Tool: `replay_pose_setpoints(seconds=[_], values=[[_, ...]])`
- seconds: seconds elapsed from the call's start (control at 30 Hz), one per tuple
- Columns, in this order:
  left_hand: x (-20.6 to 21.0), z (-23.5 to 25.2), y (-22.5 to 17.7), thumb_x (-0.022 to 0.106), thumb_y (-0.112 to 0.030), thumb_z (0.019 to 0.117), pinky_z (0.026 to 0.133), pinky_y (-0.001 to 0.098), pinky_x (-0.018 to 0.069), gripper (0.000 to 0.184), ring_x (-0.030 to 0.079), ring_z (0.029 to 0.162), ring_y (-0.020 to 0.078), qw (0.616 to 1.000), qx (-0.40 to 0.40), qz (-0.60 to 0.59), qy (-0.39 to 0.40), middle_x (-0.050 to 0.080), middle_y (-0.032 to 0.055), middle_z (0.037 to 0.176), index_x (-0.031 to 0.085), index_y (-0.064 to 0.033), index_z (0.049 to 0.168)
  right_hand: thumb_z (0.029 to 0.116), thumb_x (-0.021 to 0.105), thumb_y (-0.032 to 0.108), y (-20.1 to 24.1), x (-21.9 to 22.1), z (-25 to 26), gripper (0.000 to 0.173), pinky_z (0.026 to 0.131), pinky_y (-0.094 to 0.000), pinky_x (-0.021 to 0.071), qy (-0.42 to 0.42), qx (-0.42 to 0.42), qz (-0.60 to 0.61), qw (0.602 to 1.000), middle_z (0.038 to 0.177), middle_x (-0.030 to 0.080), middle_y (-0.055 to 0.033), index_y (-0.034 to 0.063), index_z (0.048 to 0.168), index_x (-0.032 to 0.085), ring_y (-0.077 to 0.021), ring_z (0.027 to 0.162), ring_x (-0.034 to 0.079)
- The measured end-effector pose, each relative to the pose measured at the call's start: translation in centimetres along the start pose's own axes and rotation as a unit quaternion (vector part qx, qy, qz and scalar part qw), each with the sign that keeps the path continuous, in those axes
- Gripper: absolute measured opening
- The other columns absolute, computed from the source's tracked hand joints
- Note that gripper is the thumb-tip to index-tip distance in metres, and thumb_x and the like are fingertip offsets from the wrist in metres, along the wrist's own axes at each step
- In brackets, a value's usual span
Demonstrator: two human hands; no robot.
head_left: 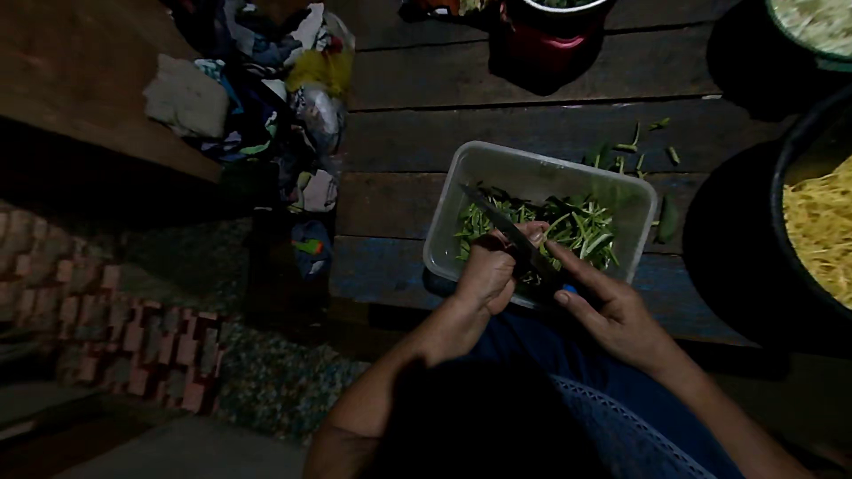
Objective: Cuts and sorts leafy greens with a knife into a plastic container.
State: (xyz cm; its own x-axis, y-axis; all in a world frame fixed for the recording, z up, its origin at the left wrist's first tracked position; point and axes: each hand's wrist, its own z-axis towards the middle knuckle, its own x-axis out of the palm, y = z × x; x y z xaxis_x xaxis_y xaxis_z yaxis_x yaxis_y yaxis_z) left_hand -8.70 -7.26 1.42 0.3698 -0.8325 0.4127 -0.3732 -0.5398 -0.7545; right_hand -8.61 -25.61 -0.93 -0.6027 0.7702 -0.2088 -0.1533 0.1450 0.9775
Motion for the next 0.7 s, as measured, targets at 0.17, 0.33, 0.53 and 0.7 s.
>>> replay_pose_setpoints(seconds=[0.17, 0.33, 0.53, 0.7], values=[[-0.2, -1.0, 0.0, 0.05, 0.003, 0.1024, 0.079, 0.0227, 0.0567, 0.019, 0.067, 0.086, 0.0059, 1.0, -0.01, 0.01, 0.016, 0.071, 0.0019, 0.106, 0.065, -0.0044, 0.112, 0.1051, 0.052, 0.023, -0.1, 0.0, 0.1, 0.049, 0.088, -0.0181, 0.0542, -0.009, 0.013, -0.004, 1.0, 0.128, 0.065, 0.0, 0.0122, 0.152, 0.046, 0.0014, 0.102, 0.064], [-0.4, -1.0, 0.0, 0.048, 0.006, 0.1011, 0.068, 0.0207, 0.0572, 0.022, 0.066, 0.076, 0.0068, 0.999, -0.012, 0.032, 0.027, 0.07, 0.006, 0.105, 0.065, 0.0002, 0.114, 0.1051, 0.051, 0.024, 0.1, 0.0, 0.2, 0.057, 0.088, -0.0207, 0.0553, -0.006, 0.019, -0.015, 1.0, 0.132, 0.064, 0.0002, 0.0167, 0.159, 0.036, -0.0016, 0.104, 0.064], [-0.8, -1.0, -0.5, 0.048, 0.006, 0.1014, 0.064, 0.0191, 0.055, 0.021, 0.062, 0.07, 0.006, 0.995, -0.034, 0.056, 0.069, 0.067, 0.0055, 0.097, 0.063, 0.0011, 0.116, 0.1062, 0.048, 0.027, 0.3, -0.5, 0.5, 0.053, 0.088, -0.0202, 0.0549, 0.02, 0.052, -0.01, 0.998, 0.129, 0.065, 0.0043, 0.0217, 0.158, 0.038, 0.0001, 0.105, 0.064], [-1.1, -0.3, 0.0, 0.051, 0.005, 0.099, 0.064, 0.0211, 0.0553, 0.011, 0.061, 0.065, 0.0069, 0.991, -0.066, 0.037, 0.113, 0.063, 0.0025, 0.076, 0.061, -0.0007, 0.099, 0.1061, 0.05, 0.027, -0.1, -0.8, 0.5, 0.044, 0.091, -0.0199, 0.0545, -0.02, 0.049, -0.001, 0.999, 0.13, 0.065, 0.0051, 0.017, 0.148, 0.052, 0.0001, 0.107, 0.064]])
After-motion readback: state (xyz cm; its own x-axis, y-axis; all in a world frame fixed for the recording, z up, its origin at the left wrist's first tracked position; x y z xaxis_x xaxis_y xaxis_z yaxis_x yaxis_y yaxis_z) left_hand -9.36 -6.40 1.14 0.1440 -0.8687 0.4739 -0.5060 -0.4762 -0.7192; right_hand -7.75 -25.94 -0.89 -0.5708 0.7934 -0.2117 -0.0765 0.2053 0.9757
